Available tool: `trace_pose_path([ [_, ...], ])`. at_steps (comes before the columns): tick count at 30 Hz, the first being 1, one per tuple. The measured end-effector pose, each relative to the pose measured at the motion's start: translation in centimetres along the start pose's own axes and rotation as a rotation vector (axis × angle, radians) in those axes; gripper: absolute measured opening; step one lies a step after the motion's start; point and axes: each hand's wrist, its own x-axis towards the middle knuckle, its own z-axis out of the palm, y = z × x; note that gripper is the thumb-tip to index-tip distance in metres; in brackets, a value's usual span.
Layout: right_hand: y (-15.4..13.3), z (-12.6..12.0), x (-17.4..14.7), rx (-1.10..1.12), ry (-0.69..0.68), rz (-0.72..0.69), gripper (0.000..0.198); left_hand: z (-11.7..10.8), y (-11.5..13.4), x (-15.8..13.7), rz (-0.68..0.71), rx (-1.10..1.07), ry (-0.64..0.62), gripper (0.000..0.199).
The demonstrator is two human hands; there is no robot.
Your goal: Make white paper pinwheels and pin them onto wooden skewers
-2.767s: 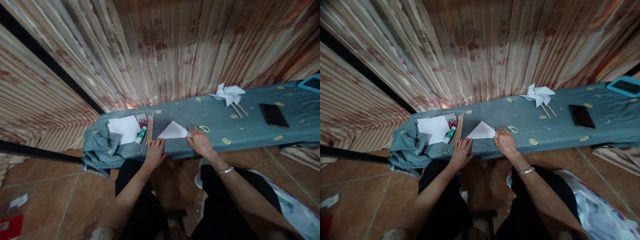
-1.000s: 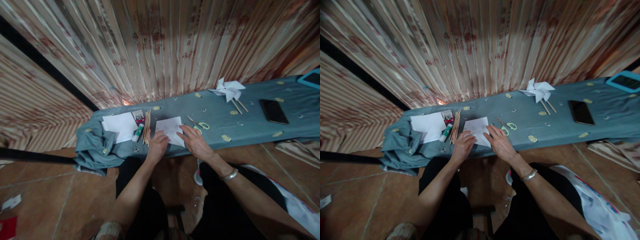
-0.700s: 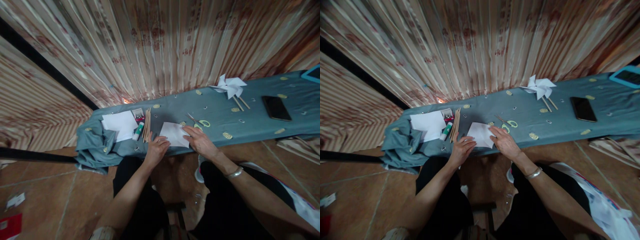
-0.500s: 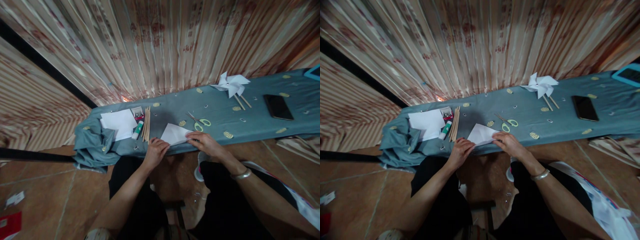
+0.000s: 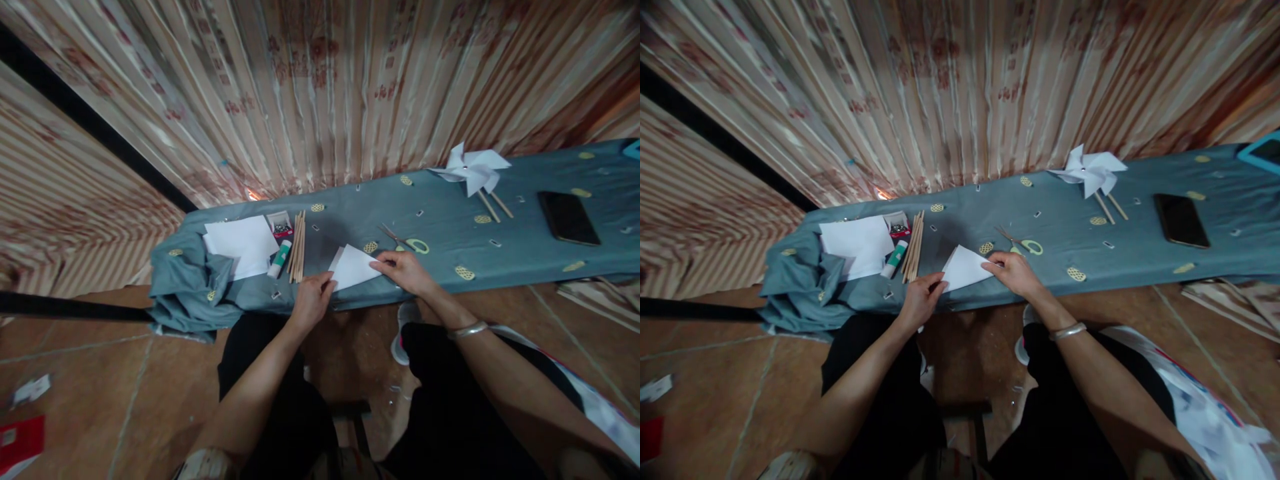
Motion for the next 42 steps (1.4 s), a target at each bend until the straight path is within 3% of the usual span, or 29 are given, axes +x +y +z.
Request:
trace_pose_path([
  [5, -0.7, 0.2, 0.3, -0.069, 0.029, 0.035, 0.03, -0.4, 0.6, 0.2, -0.075, 0.056, -0.045, 0.035],
  [13, -1.4, 0.4, 0.7, -0.246, 0.087, 0.095, 0.023, -0.8, 0.1, 0.7, -0.016, 0.163, -0.085, 0.04],
  [16, -1.3, 0.4, 0.7, -0.269, 0.083, 0.047, 0.02, -1.1, 0.1, 0.7, 0.081, 0.258, -0.03, 0.037],
  [20, -1.3, 0.3, 0.9, -0.292, 0.054, 0.035, 0.021, -0.3, 1.0, 0.1, 0.336, 0.385, 0.071, 0.034],
  [23, -1.3, 0.3, 1.1, -0.294, 0.045, 0.021, 0.023, 1.1, 1.8, -0.7, 0.501, 0.428, 0.0, 0.037],
  [30, -1.0, 0.6, 1.5, -0.304, 0.063, -0.041, 0.028, 2.4, 2.5, -1.3, 0.447, 0.481, -0.17, 0.048],
  [42, -1.2, 1.0, 1.5, -0.376, 0.07, -0.027, 0.023, 2.3, 2.4, -1.2, 0.401, 0.472, -0.236, 0.057],
])
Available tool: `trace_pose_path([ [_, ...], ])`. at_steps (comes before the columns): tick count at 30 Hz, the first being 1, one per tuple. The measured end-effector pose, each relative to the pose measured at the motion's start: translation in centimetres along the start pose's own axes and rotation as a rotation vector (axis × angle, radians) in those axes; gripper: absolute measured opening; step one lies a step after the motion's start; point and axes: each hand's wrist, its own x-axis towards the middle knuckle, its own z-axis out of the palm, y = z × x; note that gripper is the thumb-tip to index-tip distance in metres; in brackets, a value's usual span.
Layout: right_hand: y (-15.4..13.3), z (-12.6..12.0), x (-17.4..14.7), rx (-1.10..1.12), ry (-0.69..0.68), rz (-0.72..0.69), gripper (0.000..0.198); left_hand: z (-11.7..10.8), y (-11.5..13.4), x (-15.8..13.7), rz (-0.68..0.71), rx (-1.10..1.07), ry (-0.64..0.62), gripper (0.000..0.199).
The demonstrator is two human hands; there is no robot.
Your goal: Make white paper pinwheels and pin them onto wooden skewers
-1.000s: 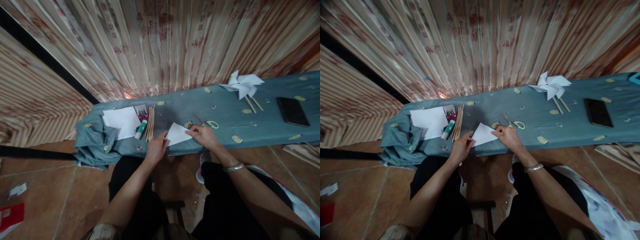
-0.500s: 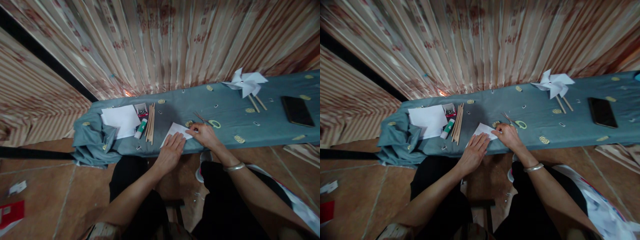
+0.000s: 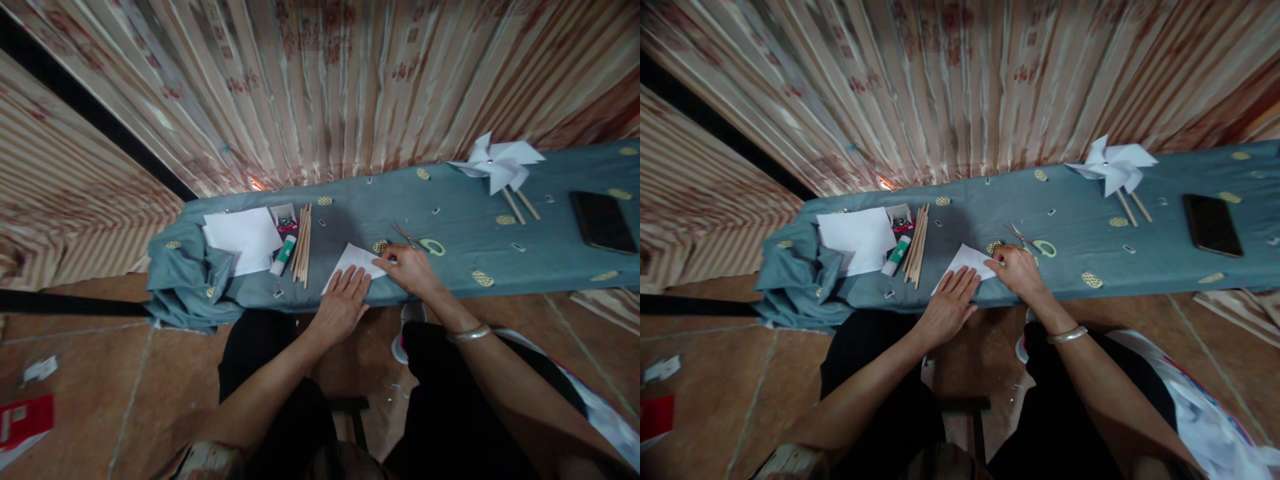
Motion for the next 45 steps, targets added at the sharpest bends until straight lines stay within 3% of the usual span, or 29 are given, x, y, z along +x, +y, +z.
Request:
trace_pose_path([
  [16, 0.0, 0.6, -0.5, -0.137, 0.045, -0.065, 0.024, 0.2, -0.1, 0.1, -0.004, -0.011, -0.016, 0.058],
  [25, -1.6, 1.2, -3.6, -0.171, 0.21, -0.219, 0.049, -0.1, 0.1, 0.1, -0.009, 0.011, -0.016, 0.058],
  [39, -1.8, 2.4, -4.9, -0.19, 0.234, -0.236, 0.047, 0.5, -0.1, 0.1, 0.014, 0.055, -0.018, 0.059],
  [45, 0.3, 1.4, -5.1, -0.226, 0.25, -0.166, 0.048, 0.6, -0.1, 0.0, 0.024, 0.053, -0.012, 0.057],
])
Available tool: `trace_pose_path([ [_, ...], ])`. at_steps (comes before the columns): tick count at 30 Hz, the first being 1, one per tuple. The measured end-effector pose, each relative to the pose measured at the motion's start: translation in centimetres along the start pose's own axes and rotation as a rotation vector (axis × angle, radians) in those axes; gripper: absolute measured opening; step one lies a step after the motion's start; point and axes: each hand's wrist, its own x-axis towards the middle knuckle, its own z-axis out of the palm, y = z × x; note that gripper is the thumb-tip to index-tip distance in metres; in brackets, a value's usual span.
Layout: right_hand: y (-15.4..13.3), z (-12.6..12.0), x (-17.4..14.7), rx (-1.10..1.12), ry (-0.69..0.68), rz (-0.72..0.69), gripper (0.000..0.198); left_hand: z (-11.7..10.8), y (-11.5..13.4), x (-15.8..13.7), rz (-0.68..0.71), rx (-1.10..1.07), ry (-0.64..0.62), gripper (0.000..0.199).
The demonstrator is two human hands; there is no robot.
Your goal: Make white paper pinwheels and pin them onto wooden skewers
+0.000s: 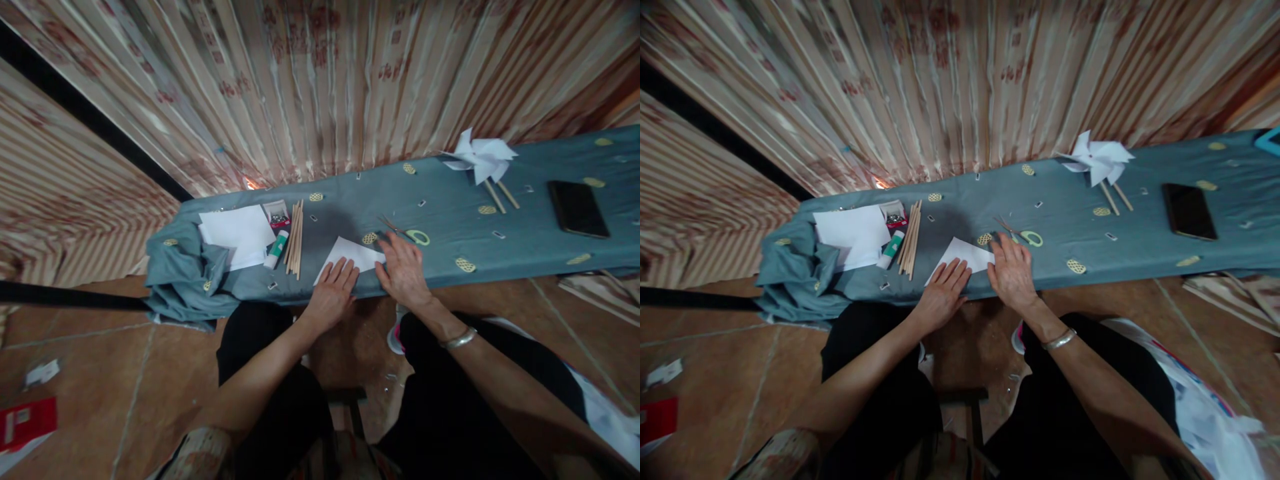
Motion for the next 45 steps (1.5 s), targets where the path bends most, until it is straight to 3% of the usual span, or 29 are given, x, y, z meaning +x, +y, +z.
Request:
trace_pose_path([
  [7, 2.4, -1.5, 0.2, -0.08, 0.081, 0.063, 0.046, -0.3, 0.0, 0.1, -0.009, -0.003, -0.011, 0.057],
  [13, 0.2, -1.2, -0.3, 0.081, 0.014, -0.271, 0.035, -0.1, 0.0, 0.2, -0.009, 0.02, -0.032, 0.058],
  [16, -0.6, -0.7, -0.7, 0.098, -0.03, -0.349, 0.032, -0.2, 0.0, 0.2, -0.003, 0.034, -0.043, 0.06],
  [28, -0.4, -0.7, -0.7, 0.096, -0.063, -0.339, 0.031, -0.9, -1.8, -2.0, 0.092, 0.091, -0.103, 0.064],
  [45, -0.3, -0.5, -0.8, 0.06, -0.044, -0.357, 0.029, -2.6, -4.2, -7.1, 0.059, 0.15, -0.158, 0.067],
])
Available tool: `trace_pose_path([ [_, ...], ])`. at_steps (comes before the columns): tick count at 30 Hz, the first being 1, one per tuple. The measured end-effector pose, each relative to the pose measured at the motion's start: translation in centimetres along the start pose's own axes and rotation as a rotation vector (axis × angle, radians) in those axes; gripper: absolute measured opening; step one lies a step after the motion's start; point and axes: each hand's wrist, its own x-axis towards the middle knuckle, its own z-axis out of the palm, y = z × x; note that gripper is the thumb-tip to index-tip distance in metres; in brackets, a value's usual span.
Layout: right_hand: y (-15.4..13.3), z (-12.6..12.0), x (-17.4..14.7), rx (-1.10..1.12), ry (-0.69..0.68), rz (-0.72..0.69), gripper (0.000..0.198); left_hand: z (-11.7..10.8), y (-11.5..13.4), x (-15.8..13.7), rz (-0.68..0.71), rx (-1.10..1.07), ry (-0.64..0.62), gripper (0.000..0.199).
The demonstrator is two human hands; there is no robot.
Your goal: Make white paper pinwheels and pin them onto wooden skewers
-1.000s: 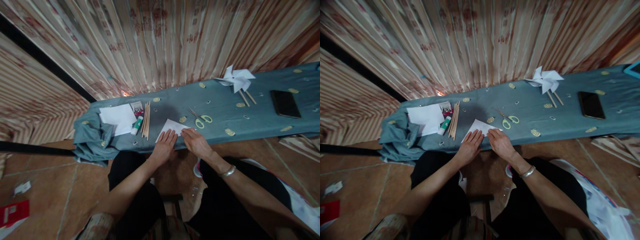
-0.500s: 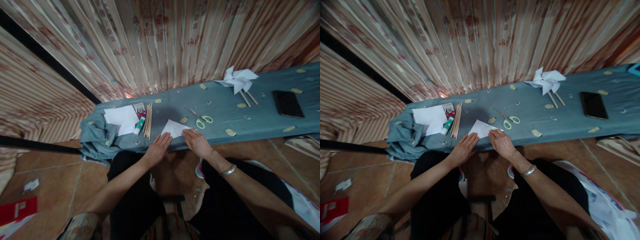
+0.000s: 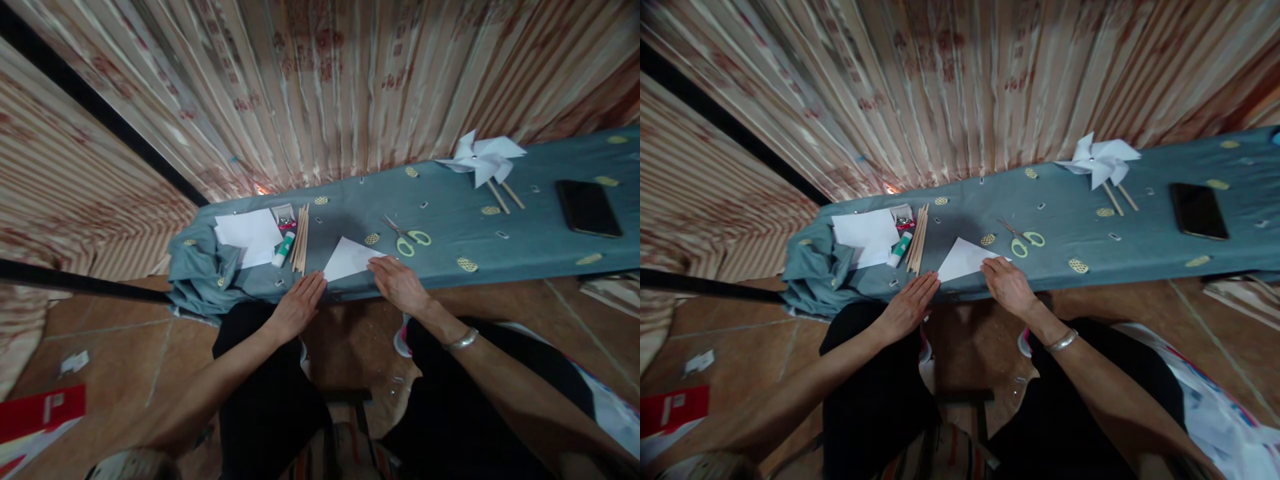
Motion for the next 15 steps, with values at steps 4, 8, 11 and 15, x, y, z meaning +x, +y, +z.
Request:
trace_pose_path([
  [4, 0.0, 0.0, 0.0, 0.016, 0.001, 0.003, 0.029, -0.5, -0.2, -1.3, -0.008, 0.027, -0.022, 0.064],
  [8, 0.1, 0.1, -0.1, 0.057, -0.018, 0.031, 0.03, -1.0, -0.3, -2.7, -0.019, 0.034, -0.024, 0.058],
  [11, 0.2, 0.2, -0.1, 0.092, -0.021, 0.052, 0.031, -1.2, 0.2, -3.7, -0.03, -0.022, 0.017, 0.051],
  [15, 0.1, 0.3, 0.2, 0.144, 0.042, 0.105, 0.031, -1.3, 2.1, -4.1, -0.112, -0.246, 0.093, 0.039],
])
